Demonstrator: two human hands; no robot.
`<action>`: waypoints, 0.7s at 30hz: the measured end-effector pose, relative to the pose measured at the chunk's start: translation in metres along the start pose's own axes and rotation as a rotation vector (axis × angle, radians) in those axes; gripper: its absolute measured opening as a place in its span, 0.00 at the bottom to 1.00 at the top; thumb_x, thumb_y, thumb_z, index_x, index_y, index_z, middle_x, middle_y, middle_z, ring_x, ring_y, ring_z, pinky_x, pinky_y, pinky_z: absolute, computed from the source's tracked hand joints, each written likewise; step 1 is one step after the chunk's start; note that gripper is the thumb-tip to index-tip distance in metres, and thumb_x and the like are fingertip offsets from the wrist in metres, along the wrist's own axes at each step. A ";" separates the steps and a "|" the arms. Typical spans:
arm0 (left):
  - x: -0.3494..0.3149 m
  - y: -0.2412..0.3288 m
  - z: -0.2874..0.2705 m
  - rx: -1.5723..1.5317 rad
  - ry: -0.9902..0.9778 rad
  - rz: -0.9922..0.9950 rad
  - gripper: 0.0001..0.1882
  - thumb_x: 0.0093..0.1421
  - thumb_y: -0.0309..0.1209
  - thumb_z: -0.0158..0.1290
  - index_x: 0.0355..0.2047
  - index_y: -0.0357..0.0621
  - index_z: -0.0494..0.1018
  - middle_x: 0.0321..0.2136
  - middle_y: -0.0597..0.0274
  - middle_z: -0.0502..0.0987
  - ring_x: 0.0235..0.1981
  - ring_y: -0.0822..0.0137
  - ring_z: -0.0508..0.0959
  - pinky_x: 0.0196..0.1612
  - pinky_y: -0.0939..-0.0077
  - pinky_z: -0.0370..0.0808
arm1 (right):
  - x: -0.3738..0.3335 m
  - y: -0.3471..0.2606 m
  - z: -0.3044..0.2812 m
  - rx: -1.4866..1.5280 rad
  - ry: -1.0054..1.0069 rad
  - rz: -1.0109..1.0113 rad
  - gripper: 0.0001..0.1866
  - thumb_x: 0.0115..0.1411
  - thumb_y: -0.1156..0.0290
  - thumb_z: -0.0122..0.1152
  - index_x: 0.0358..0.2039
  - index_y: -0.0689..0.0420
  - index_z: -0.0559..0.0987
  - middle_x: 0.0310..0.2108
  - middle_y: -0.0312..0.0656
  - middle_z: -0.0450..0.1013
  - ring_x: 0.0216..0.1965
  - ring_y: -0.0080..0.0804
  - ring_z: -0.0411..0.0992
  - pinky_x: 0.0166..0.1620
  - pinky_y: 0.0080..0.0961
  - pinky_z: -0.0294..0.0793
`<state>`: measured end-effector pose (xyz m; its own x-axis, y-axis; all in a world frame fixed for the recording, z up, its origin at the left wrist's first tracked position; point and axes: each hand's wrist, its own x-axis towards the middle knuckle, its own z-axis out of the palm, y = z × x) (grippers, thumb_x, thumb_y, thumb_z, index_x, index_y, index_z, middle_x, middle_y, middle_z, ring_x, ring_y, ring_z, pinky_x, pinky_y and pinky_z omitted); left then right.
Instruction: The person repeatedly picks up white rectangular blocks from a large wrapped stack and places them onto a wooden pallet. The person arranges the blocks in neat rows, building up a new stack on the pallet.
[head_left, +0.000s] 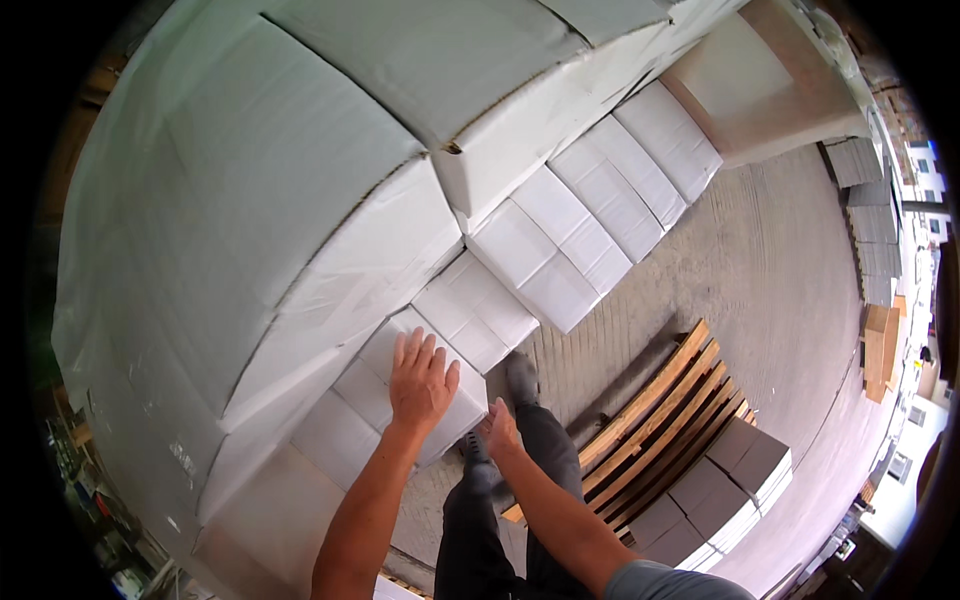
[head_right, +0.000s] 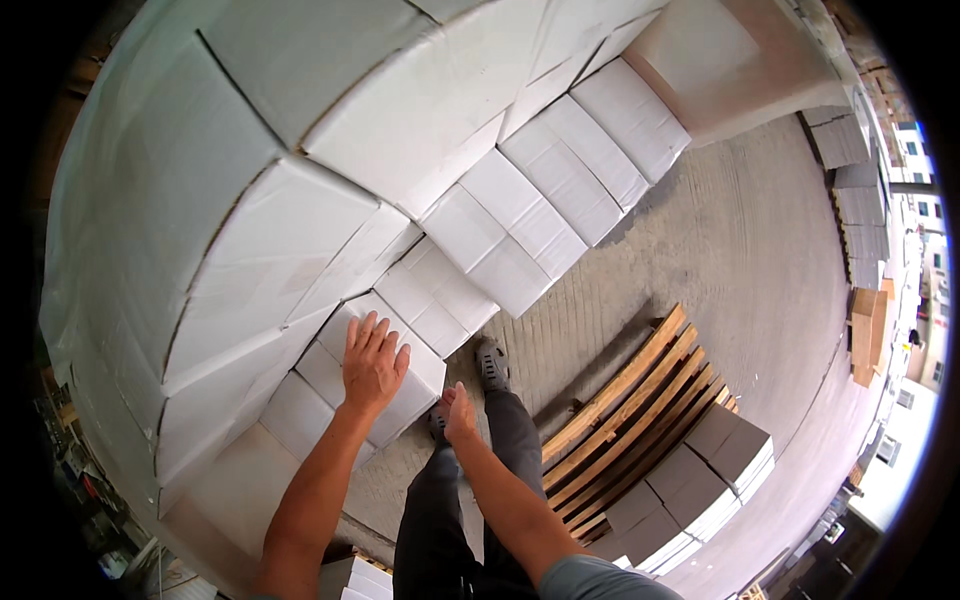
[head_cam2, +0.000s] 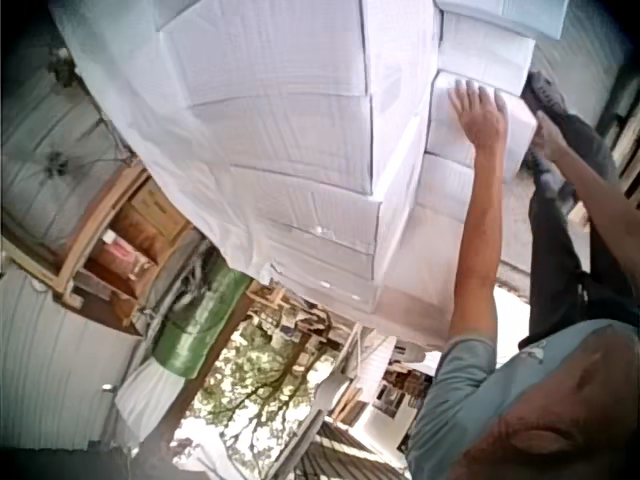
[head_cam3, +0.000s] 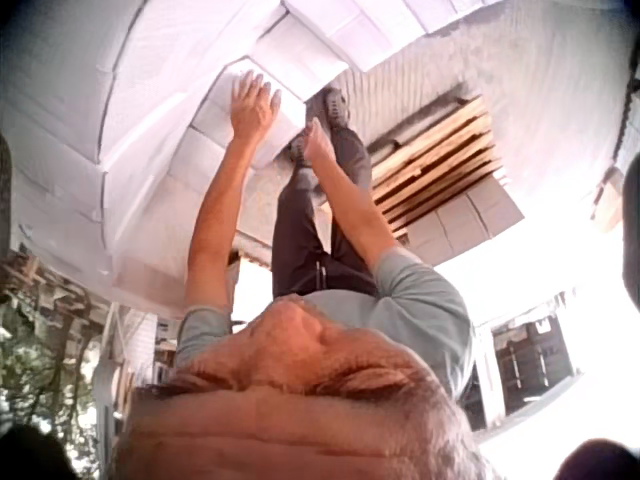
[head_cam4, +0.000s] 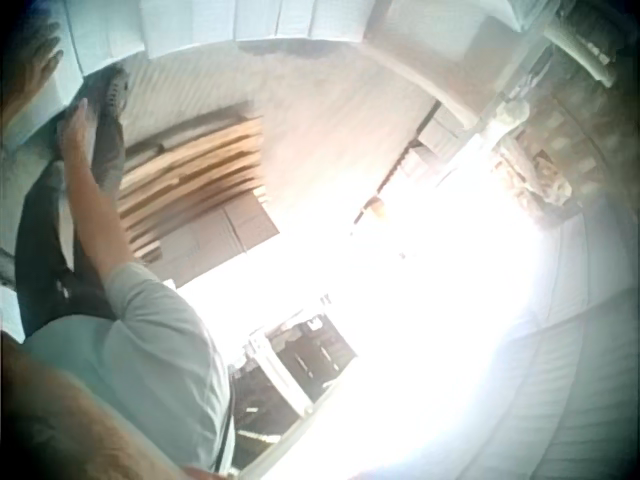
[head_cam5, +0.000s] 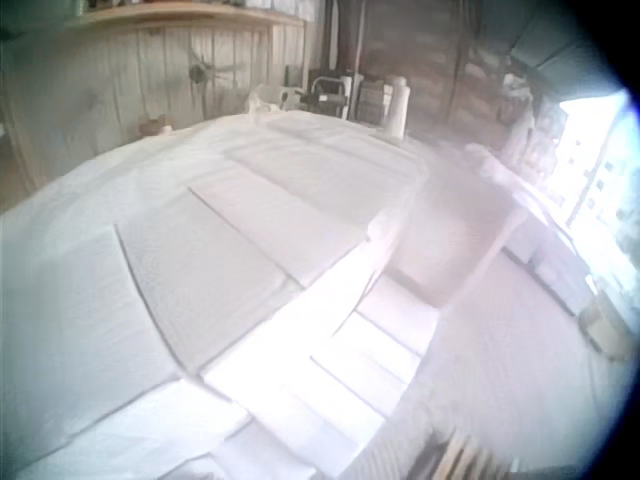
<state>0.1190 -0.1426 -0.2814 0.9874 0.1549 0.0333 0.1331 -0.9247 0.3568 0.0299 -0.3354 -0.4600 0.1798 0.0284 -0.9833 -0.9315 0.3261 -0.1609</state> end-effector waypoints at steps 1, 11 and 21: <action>0.009 -0.011 0.002 0.019 -0.052 0.042 0.08 0.53 0.30 0.52 0.29 0.37 0.73 0.36 0.56 0.73 0.47 0.56 0.68 0.57 0.52 0.59 | 0.007 0.013 -0.002 0.050 -0.099 0.054 0.29 0.60 0.48 0.44 0.51 0.60 0.68 0.46 0.41 0.70 0.45 0.34 0.68 0.46 0.30 0.67; 0.012 -0.031 0.015 0.068 0.018 0.080 0.07 0.54 0.26 0.48 0.21 0.38 0.72 0.28 0.60 0.74 0.38 0.60 0.72 0.55 0.51 0.60 | 0.046 0.035 0.073 0.835 -0.583 0.045 0.27 0.62 0.49 0.37 0.52 0.55 0.68 0.49 0.40 0.68 0.51 0.39 0.65 0.54 0.34 0.64; 0.021 -0.024 0.028 0.107 -0.041 0.119 0.10 0.56 0.31 0.41 0.24 0.39 0.69 0.32 0.56 0.70 0.40 0.54 0.68 0.53 0.46 0.57 | 0.004 -0.003 0.062 0.051 0.125 0.055 0.33 0.60 0.40 0.40 0.38 0.62 0.75 0.35 0.41 0.71 0.37 0.28 0.68 0.39 0.23 0.66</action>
<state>0.1393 -0.1270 -0.3149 0.9991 0.0298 0.0300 0.0213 -0.9678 0.2509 0.0534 -0.2781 -0.4584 0.0850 -0.0688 -0.9940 -0.9210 0.3754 -0.1047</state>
